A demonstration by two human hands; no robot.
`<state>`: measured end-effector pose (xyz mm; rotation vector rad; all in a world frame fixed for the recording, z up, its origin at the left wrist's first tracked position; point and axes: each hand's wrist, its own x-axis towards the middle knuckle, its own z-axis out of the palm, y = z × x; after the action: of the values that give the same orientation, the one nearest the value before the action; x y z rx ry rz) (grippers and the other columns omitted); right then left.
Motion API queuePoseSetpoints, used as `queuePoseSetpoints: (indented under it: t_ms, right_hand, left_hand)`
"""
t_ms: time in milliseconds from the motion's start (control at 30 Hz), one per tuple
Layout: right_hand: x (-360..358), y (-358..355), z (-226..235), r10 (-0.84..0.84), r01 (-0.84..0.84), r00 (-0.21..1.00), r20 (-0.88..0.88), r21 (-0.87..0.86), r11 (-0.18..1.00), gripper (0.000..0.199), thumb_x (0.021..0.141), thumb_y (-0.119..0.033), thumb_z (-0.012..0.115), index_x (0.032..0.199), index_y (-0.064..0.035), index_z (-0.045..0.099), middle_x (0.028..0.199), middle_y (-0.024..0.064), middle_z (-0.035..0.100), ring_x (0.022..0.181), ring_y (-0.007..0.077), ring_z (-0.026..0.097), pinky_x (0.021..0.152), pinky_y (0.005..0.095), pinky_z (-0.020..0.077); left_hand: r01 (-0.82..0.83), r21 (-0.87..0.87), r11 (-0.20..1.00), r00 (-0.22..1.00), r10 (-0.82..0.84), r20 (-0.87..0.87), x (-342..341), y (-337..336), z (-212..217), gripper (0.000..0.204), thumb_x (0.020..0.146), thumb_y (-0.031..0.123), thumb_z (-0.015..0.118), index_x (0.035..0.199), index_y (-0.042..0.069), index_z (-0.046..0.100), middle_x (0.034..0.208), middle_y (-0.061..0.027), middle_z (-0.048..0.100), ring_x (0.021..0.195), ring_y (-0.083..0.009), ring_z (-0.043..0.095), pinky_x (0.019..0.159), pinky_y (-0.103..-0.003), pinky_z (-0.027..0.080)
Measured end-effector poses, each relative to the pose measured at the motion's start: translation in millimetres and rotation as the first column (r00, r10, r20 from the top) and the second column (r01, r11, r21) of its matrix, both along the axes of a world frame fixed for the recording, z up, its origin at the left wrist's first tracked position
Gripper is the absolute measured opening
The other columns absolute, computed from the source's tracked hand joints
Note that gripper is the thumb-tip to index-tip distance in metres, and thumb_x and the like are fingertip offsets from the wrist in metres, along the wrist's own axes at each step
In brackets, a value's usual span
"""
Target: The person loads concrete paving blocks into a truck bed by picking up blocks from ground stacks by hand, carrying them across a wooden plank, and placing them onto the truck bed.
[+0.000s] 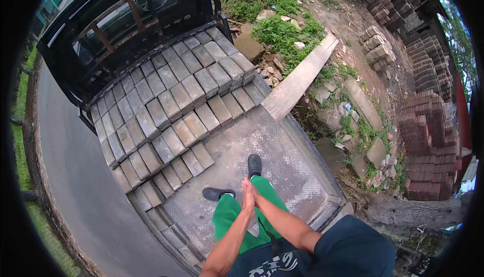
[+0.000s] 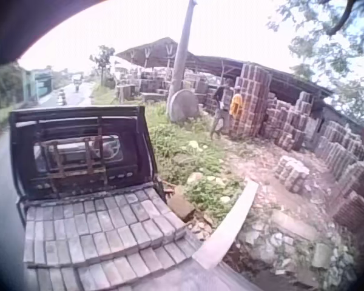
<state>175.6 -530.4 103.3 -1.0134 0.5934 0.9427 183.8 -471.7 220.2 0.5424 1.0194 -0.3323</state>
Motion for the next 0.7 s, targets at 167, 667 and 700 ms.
queuePoseSetpoints:
  t_ms: [167, 667, 700]
  right_hand:
    - [1.0, -42.0, 106.6, 0.018, -0.018, 0.996, -0.084, -0.008, 1.0, 0.077, 0.094, -0.059, 0.027, 0.144, -0.0008, 0.019, 0.151, 0.0117, 0.019, 0.14, 0.0234, 0.016, 0.113, 0.0343, 0.0153]
    - [80.7, -357.7, 195.2, -0.417, 0.457, 0.889, 0.186, -0.317, 0.831, 0.062, 0.095, -0.047, 0.039, 0.133, 0.0025, 0.041, 0.131, 0.0159, 0.049, 0.123, 0.0228, 0.044, 0.103, 0.033, 0.0318]
    - [83.2, -377.0, 195.3, -0.458, 0.495, 0.869, 0.187, -0.312, 0.811, 0.062, 0.095, -0.047, 0.039, 0.133, 0.0025, 0.041, 0.131, 0.0159, 0.049, 0.123, 0.0228, 0.044, 0.103, 0.033, 0.0318]
  left_hand:
    - [0.165, 0.053, 0.985, 0.986, -0.165, 0.005, -11.5, -47.0, 59.2, 0.077, 0.092, 0.058, 0.033, 0.146, 0.007, 0.017, 0.152, -0.0117, 0.017, 0.139, -0.0254, 0.018, 0.113, -0.038, 0.014]
    - [0.725, 0.108, 0.68, 0.631, -0.72, 0.289, 76.8, -307.7, 185.2, 0.065, 0.097, 0.044, 0.034, 0.143, 0.0, 0.02, 0.146, -0.0149, 0.029, 0.136, -0.0259, 0.026, 0.109, -0.042, 0.028]
    - [0.784, 0.158, 0.6, 0.535, -0.783, 0.319, 90.1, -318.4, 195.8, 0.065, 0.097, 0.042, 0.036, 0.142, -0.002, 0.019, 0.145, -0.0159, 0.031, 0.136, -0.024, 0.028, 0.108, -0.041, 0.029]
